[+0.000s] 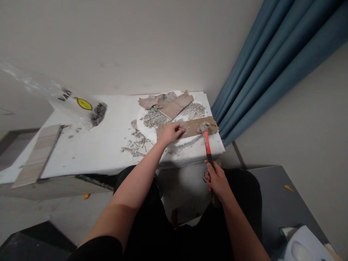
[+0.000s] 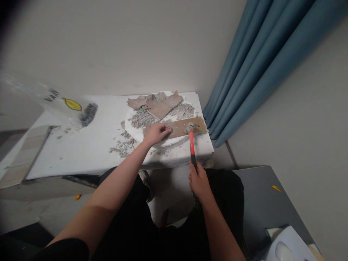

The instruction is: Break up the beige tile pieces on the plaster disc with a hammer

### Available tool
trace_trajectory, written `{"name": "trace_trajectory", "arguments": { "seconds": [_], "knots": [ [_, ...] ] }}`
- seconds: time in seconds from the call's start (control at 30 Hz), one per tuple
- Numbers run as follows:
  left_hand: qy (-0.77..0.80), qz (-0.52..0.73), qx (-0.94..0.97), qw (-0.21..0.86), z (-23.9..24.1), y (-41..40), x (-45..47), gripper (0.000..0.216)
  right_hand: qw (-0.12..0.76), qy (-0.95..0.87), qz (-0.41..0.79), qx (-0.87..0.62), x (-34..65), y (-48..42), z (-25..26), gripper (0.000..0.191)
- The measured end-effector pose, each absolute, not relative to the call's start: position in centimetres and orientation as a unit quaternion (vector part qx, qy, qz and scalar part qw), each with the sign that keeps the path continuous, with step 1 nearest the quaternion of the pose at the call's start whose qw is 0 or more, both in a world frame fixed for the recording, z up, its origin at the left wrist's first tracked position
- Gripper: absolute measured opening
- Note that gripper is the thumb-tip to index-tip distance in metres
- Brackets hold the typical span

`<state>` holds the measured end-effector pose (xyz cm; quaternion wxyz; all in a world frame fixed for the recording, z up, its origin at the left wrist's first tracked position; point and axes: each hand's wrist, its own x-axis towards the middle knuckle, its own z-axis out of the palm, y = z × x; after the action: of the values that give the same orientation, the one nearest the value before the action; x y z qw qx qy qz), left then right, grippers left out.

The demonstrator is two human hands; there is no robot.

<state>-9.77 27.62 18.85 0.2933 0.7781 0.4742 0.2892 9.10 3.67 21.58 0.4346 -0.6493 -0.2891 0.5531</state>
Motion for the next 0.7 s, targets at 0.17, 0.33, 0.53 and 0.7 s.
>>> {"name": "trace_trajectory", "arguments": {
  "seconds": [0.17,0.33,0.53,0.7],
  "knots": [
    [0.471,0.286,0.783,0.289,18.79,27.42,-9.75,0.017,0.434,-0.286,0.554,-0.650,9.05,3.69,21.65,0.064],
    [0.475,0.286,0.788,0.270,18.99,27.26,-9.68,0.019,0.435,-0.286,0.556,-0.647,9.09,3.73,21.47,0.063],
    [0.476,0.288,0.790,0.257,18.67,27.10,-9.61,0.021,0.435,-0.288,0.554,-0.649,9.10,3.71,21.42,0.060],
    [0.465,0.293,0.802,0.234,18.34,27.02,-9.71,0.020,0.432,-0.301,0.550,-0.648,9.11,3.65,21.50,0.058]
  ]
}}
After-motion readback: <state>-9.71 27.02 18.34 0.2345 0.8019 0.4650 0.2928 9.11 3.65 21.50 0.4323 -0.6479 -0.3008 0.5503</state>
